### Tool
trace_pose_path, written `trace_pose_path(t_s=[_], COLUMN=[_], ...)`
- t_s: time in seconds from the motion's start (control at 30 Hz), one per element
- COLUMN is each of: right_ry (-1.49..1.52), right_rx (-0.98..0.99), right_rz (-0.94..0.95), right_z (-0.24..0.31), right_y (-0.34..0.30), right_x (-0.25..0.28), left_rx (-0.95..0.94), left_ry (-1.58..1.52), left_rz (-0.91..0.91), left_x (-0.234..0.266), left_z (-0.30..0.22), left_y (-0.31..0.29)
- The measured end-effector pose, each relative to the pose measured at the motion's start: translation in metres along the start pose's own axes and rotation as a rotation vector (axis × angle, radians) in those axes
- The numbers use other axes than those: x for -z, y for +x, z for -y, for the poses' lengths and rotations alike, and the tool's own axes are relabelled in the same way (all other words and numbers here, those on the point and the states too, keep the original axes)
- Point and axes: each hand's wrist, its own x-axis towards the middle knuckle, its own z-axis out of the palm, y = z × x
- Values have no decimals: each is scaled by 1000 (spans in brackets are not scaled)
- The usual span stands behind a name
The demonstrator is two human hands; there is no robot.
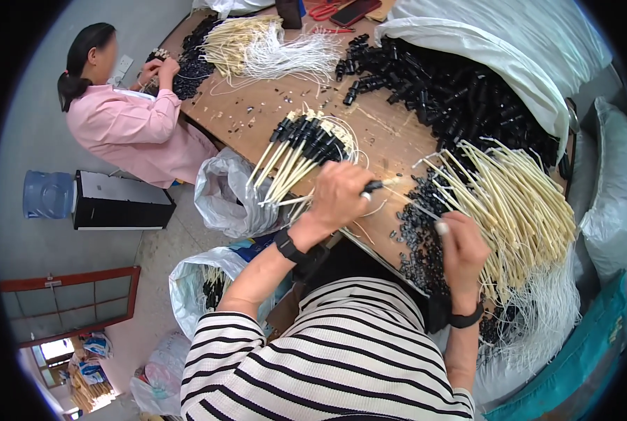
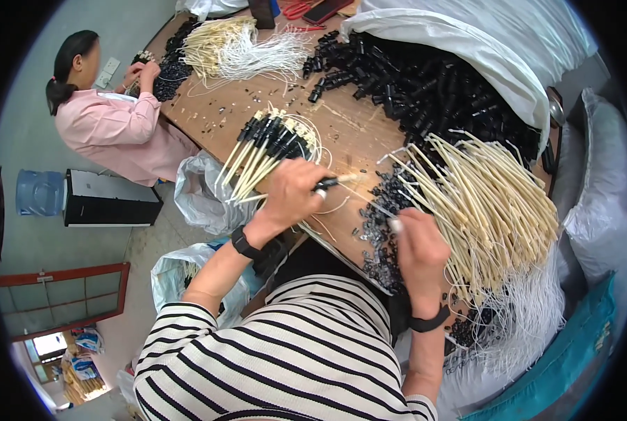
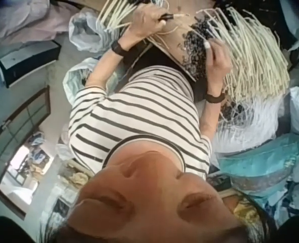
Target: Assembling and organizing wire harnesses at a workbench.
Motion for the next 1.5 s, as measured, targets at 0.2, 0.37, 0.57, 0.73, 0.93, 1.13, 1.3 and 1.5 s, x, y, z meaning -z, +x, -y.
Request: trace_pose_path(t_s=[0.2, 0.37, 0.57, 0.73, 0.93, 1.13, 1.3, 1.5], right_ry=[238, 139, 378, 346, 426, 200, 107, 135], right_rx=[-258, -92, -507, -651, -640, -387, -257, -240], right_rz=[82, 516, 632, 660, 558, 546, 504, 494], right_z=[-9, 12, 25, 37, 38, 33, 43, 36], right_y=[8, 14, 50, 51, 64, 77, 81, 47], right_x=[-6, -70, -145, -197, -252, -256, -189, -137], left_rx=[50, 303, 561, 613, 535, 455, 210, 298], left_ry=[145, 282, -110, -353, -414, -115, -135, -191], left_rz=[-99, -287, -13, -5, 85, -43, -30, 65], left_x=[35, 33, 32, 58, 57, 63, 62, -33], left_z=[43, 108, 158, 181, 202, 212, 144, 158], left_y=[-3, 3, 0, -22, -26, -26, 65, 186])
